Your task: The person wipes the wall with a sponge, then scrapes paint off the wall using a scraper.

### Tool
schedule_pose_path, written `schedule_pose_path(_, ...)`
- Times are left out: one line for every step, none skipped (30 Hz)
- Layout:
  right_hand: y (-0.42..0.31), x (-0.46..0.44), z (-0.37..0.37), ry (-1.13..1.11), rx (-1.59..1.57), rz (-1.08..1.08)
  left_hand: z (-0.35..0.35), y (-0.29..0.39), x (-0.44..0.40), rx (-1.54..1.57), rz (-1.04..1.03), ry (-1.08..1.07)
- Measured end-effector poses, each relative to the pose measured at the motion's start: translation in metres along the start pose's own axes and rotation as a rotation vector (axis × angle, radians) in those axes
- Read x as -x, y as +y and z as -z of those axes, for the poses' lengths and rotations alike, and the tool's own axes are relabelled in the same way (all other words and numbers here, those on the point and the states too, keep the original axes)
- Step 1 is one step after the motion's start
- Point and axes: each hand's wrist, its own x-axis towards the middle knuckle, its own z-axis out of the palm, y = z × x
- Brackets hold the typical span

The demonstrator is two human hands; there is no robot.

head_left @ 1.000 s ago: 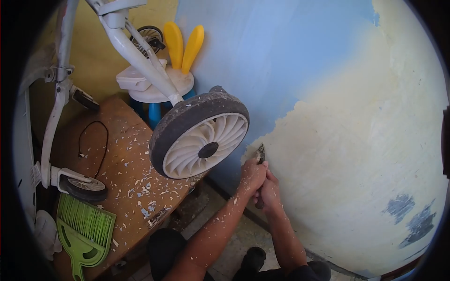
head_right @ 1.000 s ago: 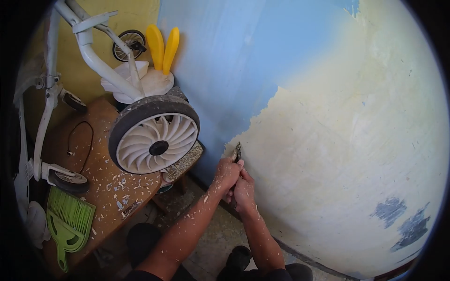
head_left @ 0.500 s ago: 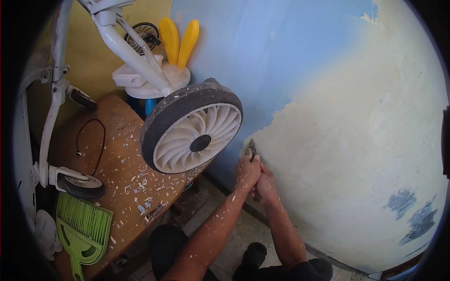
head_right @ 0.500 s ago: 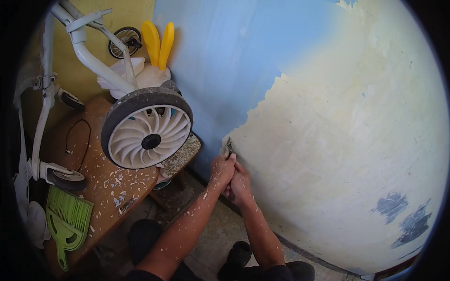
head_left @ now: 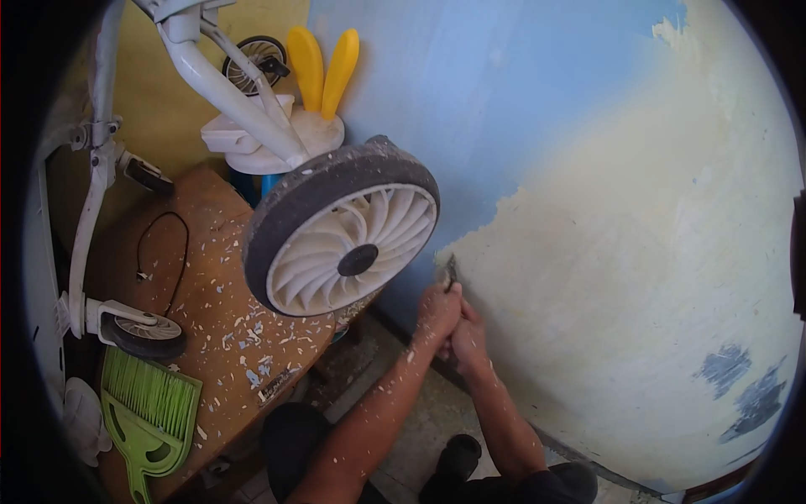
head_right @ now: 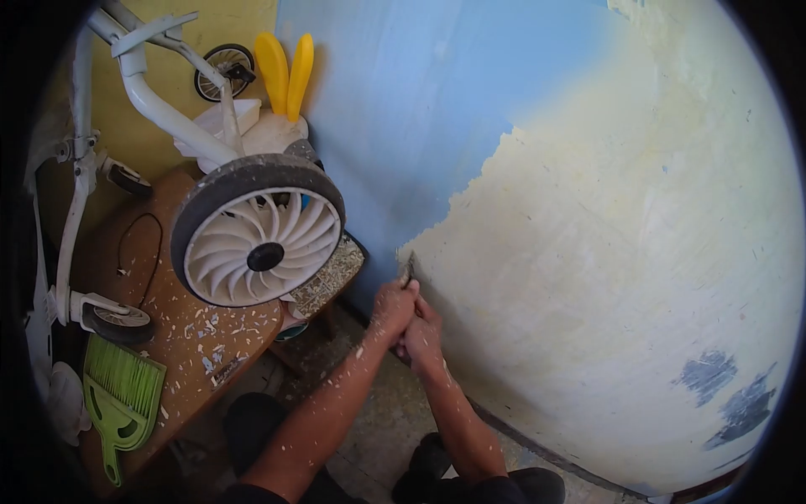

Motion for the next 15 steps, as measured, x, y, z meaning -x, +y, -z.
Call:
schedule_pose_path(0.003, -0.002, 0.001, -0.016, -0.052, 0.0, -0.012, -0.014, -0.008, -0.153, -0.111, 0.137)
schedule_pose_path(-0.005, -0.006, -0.005, -0.027, -0.053, 0.004, -0.019, -0.028, -0.021, -0.306, -0.218, 0.275)
schedule_pose_path(-0.017, -0.01, -0.011, -0.036, -0.01, 0.006, -0.011, -0.024, -0.031, -0.275, -0.248, 0.231)
schedule_pose_path(-0.018, -0.005, -0.012, -0.033, 0.029, -0.008, -0.008, -0.029, -0.03, -0.28, -0.231, 0.222)
schedule_pose_path(-0.013, -0.001, -0.011, -0.026, 0.027, -0.018, 0.004, -0.004, -0.012, -0.102, -0.004, 0.138)
schedule_pose_path(-0.011, 0.0, -0.013, -0.017, 0.049, 0.006, 0.011, 0.012, -0.003, 0.084, 0.214, 0.06)
schedule_pose_path(-0.007, 0.002, -0.014, -0.003, 0.064, 0.029, -0.001, -0.024, -0.024, 0.029, 0.051, 0.069)
schedule_pose_path(-0.003, 0.004, -0.01, -0.007, 0.061, 0.035, -0.014, -0.046, -0.031, 0.027, 0.044, 0.072)
schedule_pose_path(0.003, 0.007, -0.003, -0.003, 0.026, 0.016, -0.029, -0.065, -0.034, -0.161, -0.184, 0.228)
schedule_pose_path(0.005, 0.004, 0.0, -0.003, -0.011, 0.001, -0.034, -0.07, -0.039, -0.351, -0.415, 0.386)
schedule_pose_path(0.001, -0.003, -0.004, -0.01, -0.012, 0.001, -0.028, -0.057, -0.035, -0.301, -0.374, 0.348)
schedule_pose_path(-0.003, -0.009, -0.008, 0.002, 0.052, -0.017, -0.017, -0.042, -0.031, -0.306, -0.366, 0.344)
schedule_pose_path(-0.002, -0.01, -0.009, 0.018, 0.118, -0.039, -0.004, -0.026, -0.027, -0.107, -0.094, 0.206)
schedule_pose_path(0.004, -0.008, -0.007, 0.023, 0.122, -0.048, 0.003, -0.017, -0.021, 0.097, 0.174, 0.068)
schedule_pose_path(0.011, -0.008, -0.007, 0.007, 0.093, -0.022, 0.005, -0.016, -0.015, 0.146, 0.2, 0.038)
